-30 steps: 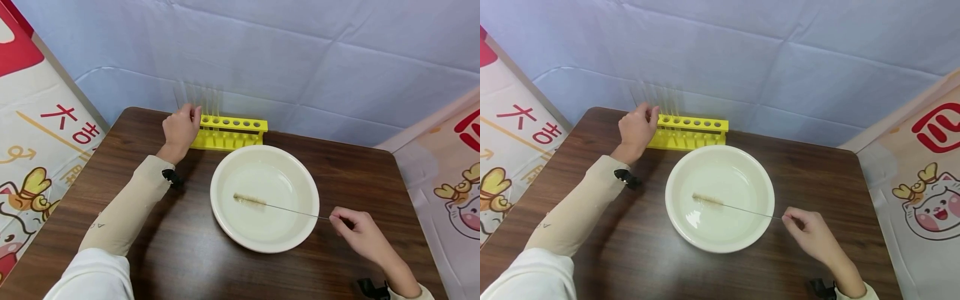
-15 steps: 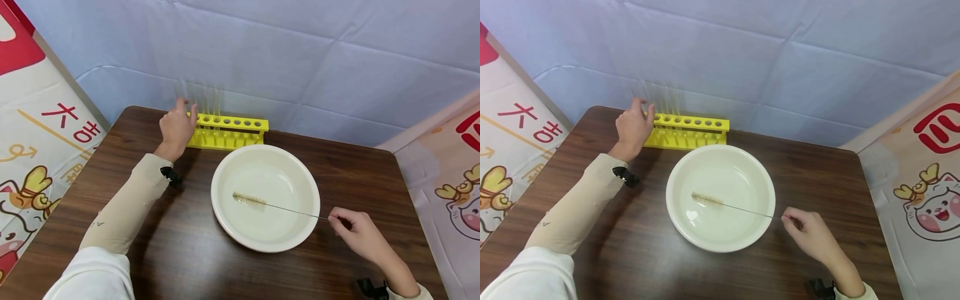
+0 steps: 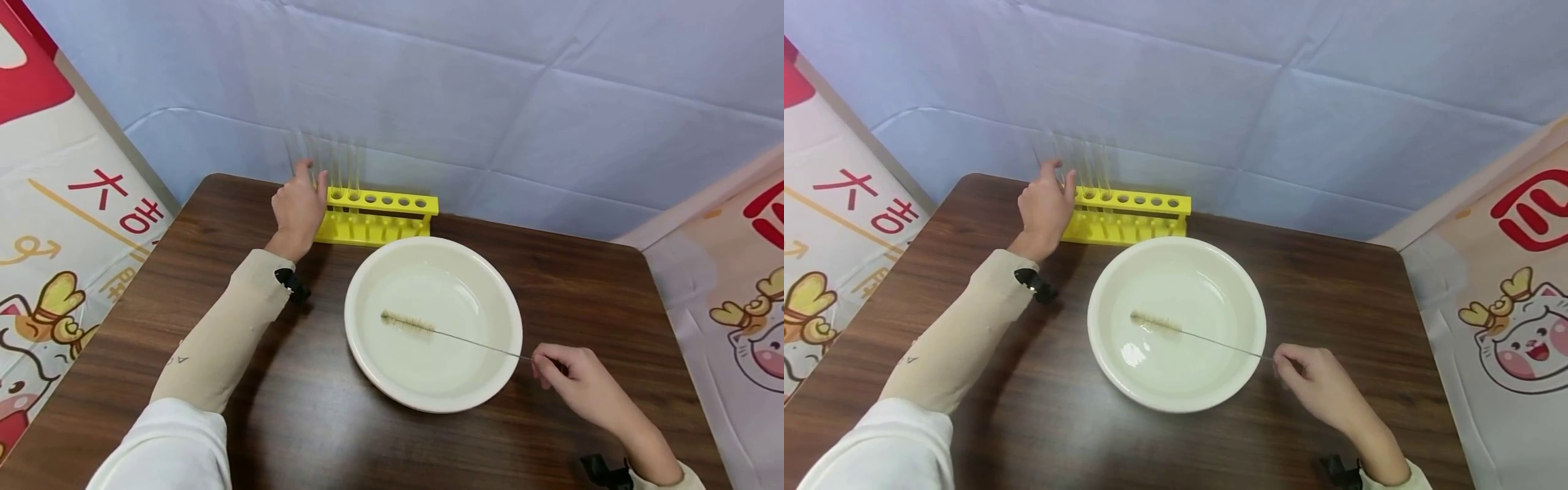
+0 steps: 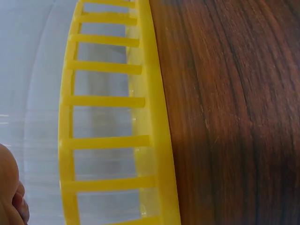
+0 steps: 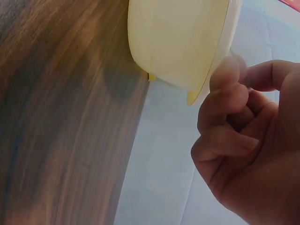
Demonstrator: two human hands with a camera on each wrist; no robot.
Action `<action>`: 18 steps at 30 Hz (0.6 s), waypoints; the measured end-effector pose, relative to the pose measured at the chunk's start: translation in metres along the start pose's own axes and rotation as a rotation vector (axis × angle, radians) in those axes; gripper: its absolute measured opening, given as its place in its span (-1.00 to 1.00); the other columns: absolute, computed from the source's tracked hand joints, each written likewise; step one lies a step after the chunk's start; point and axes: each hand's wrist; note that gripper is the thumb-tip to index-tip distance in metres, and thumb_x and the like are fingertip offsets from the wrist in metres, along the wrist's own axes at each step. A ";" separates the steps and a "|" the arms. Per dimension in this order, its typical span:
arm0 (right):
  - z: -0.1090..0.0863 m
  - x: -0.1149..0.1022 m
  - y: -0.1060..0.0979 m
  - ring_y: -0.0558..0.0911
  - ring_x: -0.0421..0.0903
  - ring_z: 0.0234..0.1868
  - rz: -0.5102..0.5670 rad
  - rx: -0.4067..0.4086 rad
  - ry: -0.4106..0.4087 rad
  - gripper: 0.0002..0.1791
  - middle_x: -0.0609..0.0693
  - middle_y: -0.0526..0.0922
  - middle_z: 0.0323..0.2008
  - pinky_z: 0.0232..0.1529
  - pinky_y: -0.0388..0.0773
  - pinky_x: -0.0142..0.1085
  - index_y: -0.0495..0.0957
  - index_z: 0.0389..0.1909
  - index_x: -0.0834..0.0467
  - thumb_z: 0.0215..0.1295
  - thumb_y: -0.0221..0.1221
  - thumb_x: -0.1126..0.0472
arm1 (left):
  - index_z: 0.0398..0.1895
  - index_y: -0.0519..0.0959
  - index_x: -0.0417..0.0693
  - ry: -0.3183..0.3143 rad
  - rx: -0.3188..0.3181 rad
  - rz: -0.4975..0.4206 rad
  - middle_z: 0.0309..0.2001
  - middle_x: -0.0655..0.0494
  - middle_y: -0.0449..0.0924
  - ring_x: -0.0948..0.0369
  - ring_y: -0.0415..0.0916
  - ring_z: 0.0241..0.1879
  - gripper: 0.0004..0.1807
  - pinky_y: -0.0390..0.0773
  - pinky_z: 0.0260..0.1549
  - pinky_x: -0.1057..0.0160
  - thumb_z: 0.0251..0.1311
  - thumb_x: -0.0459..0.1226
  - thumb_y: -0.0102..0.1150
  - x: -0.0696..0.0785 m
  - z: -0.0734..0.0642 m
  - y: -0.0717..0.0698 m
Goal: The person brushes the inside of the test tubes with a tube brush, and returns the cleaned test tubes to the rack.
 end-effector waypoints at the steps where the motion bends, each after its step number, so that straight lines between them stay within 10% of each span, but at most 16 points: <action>1: 0.000 0.000 0.000 0.47 -0.21 -0.60 0.009 -0.003 0.000 -0.62 -0.26 0.48 -0.59 -0.60 0.39 -0.38 0.51 -0.47 -0.10 0.51 0.09 0.40 | 0.28 0.44 -0.23 -0.004 -0.001 0.001 -0.64 -0.15 0.53 -0.09 0.52 -0.65 -0.42 0.59 -0.52 -0.08 0.60 0.06 -0.20 0.000 0.000 0.001; 18: -0.003 0.003 -0.003 0.37 -0.08 -0.66 0.374 -0.025 -0.070 -0.61 0.00 0.47 -0.59 -0.74 0.31 -0.24 0.46 -0.43 0.16 0.56 -0.17 0.54 | 0.16 0.49 -0.27 0.089 0.130 -0.087 -0.65 -0.15 0.52 -0.08 0.46 -0.71 -0.49 0.49 -0.62 -0.08 0.61 0.01 -0.18 0.001 0.005 -0.003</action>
Point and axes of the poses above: each hand's wrist, its own z-axis towards the middle knuckle, its own y-axis out of the palm, x = y × z
